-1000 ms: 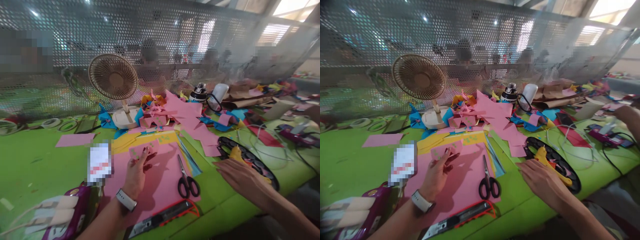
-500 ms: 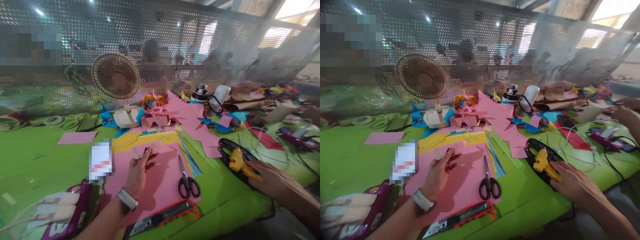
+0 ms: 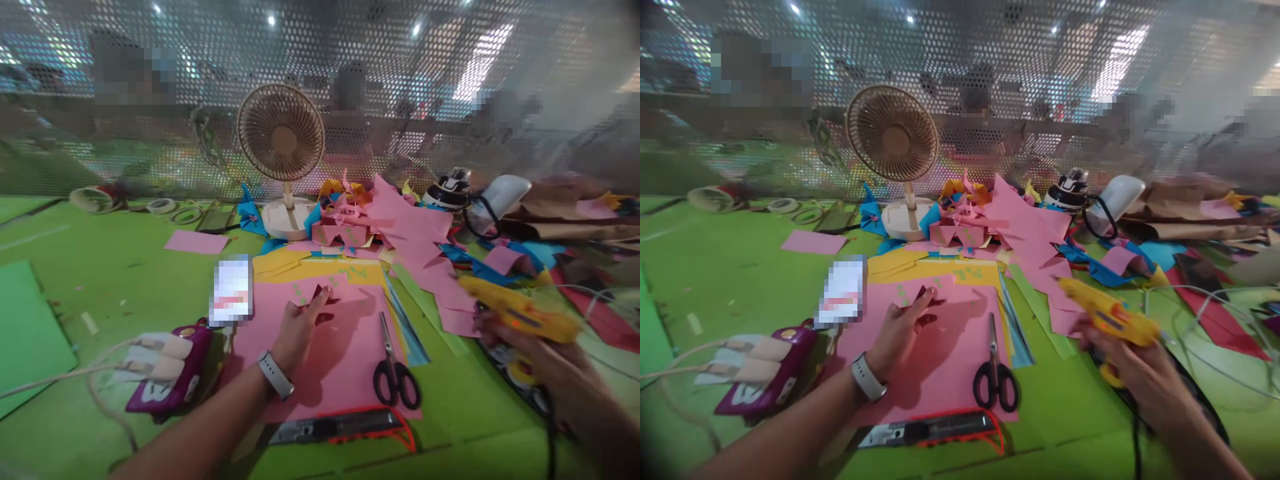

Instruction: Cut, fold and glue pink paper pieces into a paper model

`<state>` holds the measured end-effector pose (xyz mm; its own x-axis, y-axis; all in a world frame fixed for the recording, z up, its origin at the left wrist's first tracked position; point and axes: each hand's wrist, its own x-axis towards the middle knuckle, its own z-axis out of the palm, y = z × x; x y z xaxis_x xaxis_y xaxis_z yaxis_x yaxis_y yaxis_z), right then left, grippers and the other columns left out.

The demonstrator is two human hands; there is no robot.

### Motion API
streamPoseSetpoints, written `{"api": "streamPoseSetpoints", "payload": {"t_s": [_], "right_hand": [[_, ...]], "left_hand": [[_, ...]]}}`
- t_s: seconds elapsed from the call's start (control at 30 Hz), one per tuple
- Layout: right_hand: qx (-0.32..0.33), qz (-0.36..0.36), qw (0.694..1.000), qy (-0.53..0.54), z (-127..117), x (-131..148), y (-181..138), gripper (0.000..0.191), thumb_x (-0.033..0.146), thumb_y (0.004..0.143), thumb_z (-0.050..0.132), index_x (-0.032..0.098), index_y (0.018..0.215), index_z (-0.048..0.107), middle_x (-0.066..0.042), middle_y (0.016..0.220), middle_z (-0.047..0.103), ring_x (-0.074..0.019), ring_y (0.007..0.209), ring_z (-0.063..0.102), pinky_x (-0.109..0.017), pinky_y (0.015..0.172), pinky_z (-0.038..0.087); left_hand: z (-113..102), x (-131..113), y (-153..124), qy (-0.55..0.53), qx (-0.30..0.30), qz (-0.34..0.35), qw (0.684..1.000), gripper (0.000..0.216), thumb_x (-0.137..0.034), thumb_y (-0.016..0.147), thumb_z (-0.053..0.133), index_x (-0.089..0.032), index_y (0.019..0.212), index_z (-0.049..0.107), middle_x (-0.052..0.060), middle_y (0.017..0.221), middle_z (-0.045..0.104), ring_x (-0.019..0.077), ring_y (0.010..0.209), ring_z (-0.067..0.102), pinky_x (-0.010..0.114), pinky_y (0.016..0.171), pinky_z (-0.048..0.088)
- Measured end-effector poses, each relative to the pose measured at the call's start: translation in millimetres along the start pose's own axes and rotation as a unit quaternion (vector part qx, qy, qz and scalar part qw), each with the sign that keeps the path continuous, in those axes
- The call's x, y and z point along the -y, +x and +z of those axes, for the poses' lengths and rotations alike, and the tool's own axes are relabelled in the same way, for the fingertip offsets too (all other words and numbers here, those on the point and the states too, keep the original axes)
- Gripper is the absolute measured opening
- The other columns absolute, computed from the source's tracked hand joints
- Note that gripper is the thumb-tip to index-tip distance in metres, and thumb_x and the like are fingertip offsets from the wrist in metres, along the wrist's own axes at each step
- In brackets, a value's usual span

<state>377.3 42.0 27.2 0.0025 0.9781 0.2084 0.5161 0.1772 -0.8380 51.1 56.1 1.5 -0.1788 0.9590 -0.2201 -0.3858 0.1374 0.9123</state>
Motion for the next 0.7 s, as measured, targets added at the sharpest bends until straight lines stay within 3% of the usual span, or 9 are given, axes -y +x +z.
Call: {"api": "streamPoseSetpoints", "payload": {"t_s": [0.13,0.23,0.4,0.6,0.7], "right_hand": [[0.157,0.075,0.968,0.178,71,45,23,0.030,0.047,0.069,0.066,0.018,0.075,0.062,-0.002,0.061,0.058,-0.0122,0.048,0.050,-0.024,0.042,0.043],[0.202,0.100,0.950,0.217,101,52,22,0.031,0.047,0.068,0.068,0.017,0.069,0.061,0.003,0.048,0.048,-0.0081,0.039,0.040,-0.020,0.035,0.036],[0.205,0.131,0.940,0.238,108,37,9,0.028,0.044,0.069,0.068,0.019,0.060,0.059,0.003,0.044,0.046,-0.0078,0.037,0.039,-0.019,0.032,0.034],[0.215,0.145,0.933,0.251,107,22,5,0.020,0.040,0.069,0.070,0.020,0.072,0.065,-0.002,0.063,0.061,-0.0124,0.051,0.053,-0.021,0.041,0.044],[0.220,0.161,0.930,0.248,110,21,4,0.020,0.039,0.069,0.070,0.020,0.070,0.064,0.001,0.055,0.057,-0.0094,0.044,0.047,-0.019,0.036,0.040]], "left_hand": [[-3,0,2,0.011,-0.012,0.011,1.000,0.028,-0.039,0.066,0.072,-0.014,0.078,0.072,0.010,0.088,0.068,0.0239,0.094,0.060,0.025,0.061,0.051],[-3,0,3,0.017,-0.011,0.010,1.000,0.028,-0.040,0.066,0.072,-0.013,0.076,0.072,0.009,0.083,0.068,0.0226,0.087,0.061,0.025,0.060,0.051],[1,-2,1,0.070,-0.002,0.007,0.998,0.024,-0.038,0.068,0.070,-0.015,0.072,0.072,0.007,0.078,0.068,0.0186,0.072,0.062,0.023,0.053,0.048],[1,-1,1,0.105,0.013,0.022,0.994,0.019,-0.035,0.072,0.067,-0.018,0.075,0.072,0.005,0.075,0.069,0.0164,0.066,0.061,0.023,0.055,0.047],[2,0,0,0.114,0.009,0.025,0.993,0.019,-0.036,0.073,0.066,-0.018,0.073,0.072,0.005,0.073,0.068,0.0152,0.065,0.059,0.023,0.056,0.047]]}}
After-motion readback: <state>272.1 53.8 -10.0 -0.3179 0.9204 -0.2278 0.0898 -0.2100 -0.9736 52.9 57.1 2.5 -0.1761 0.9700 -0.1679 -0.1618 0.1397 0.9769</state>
